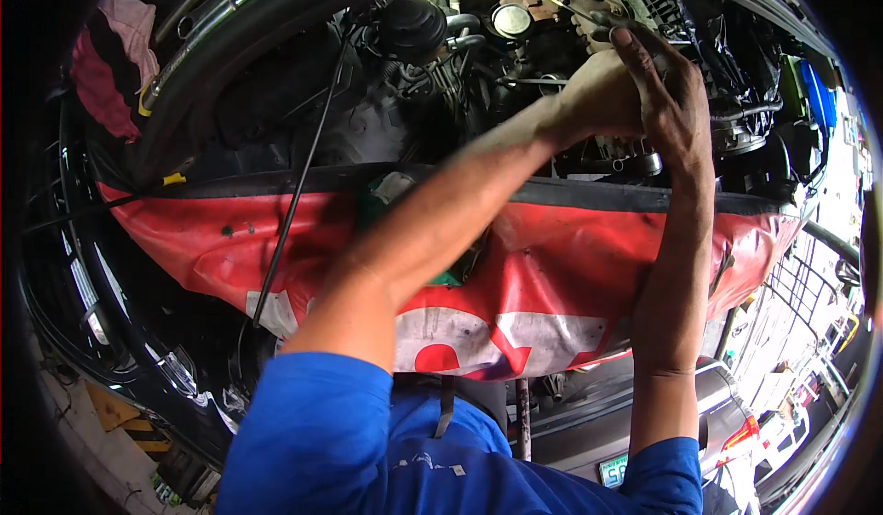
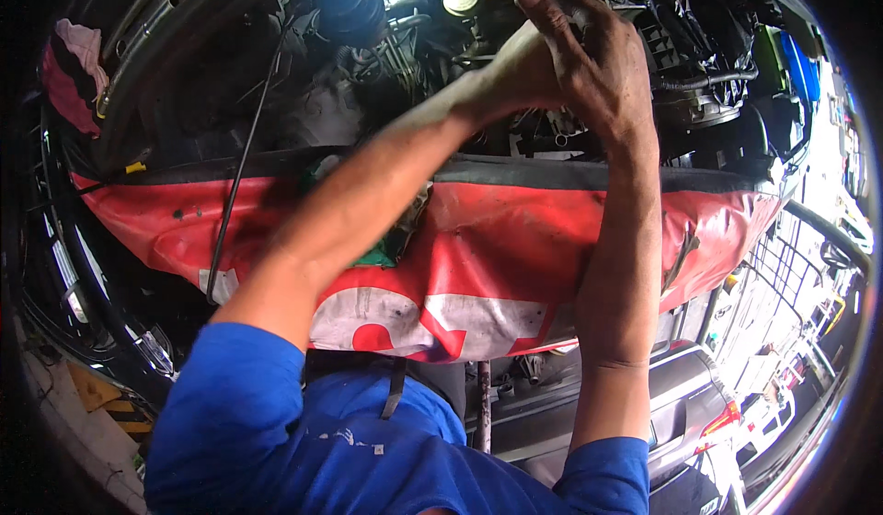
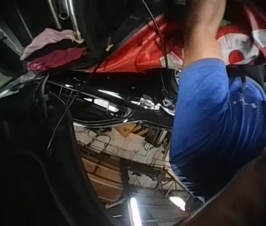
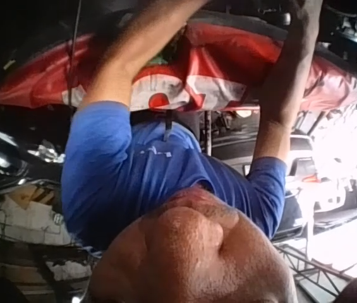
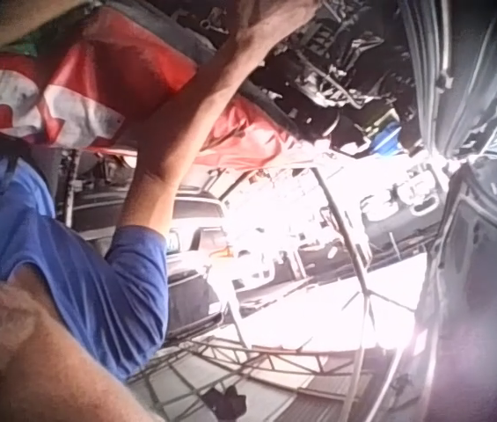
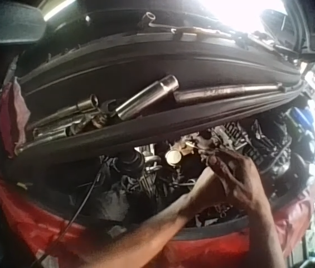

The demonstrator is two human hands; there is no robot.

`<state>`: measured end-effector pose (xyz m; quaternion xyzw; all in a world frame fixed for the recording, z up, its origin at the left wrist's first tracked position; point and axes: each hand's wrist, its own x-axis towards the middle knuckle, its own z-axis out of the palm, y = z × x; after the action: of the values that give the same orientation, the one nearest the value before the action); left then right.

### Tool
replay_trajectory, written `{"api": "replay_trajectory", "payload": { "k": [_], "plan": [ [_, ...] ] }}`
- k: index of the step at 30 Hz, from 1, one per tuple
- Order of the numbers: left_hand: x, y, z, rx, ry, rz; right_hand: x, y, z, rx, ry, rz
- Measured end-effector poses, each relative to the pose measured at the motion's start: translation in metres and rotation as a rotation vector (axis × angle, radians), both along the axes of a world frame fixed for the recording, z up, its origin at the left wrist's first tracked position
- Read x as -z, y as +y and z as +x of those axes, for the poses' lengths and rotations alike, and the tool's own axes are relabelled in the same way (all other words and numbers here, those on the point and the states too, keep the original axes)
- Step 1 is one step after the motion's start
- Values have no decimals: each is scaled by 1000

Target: Inspecting and repairing internal components of a car engine using hand tools.

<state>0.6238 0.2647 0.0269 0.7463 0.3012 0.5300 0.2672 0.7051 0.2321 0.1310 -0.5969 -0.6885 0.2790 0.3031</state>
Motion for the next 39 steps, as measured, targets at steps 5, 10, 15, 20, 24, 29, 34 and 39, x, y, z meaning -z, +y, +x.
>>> {"api": "replay_trajectory", "payload": {
  "k": [5,10,15,20,24,29,34,39],
  "plan": [
    [-3,3,-13,286,111,-157,6,2,0,49,-69,-28],
    [-5,-30,4,-180,-15,-155,11,4,1,-4,-118,129],
    [0,-10,6,-119,98,-168,12,5,3,-2,-65,123],
    [2,2,-6,42,-4,-120,11,4,0,83,-89,19],
    [-2,8,-11,280,34,-27,3,3,-1,110,-80,-19],
    [-9,-20,-5,142,178,-322,14,2,4,72,143,18],
    [17,-41,-10,-373,90,-351,3,3,-1,-128,303,-63],
    [25,-41,-24,-236,147,-273,13,2,1,-182,512,-284]
  ]
}}
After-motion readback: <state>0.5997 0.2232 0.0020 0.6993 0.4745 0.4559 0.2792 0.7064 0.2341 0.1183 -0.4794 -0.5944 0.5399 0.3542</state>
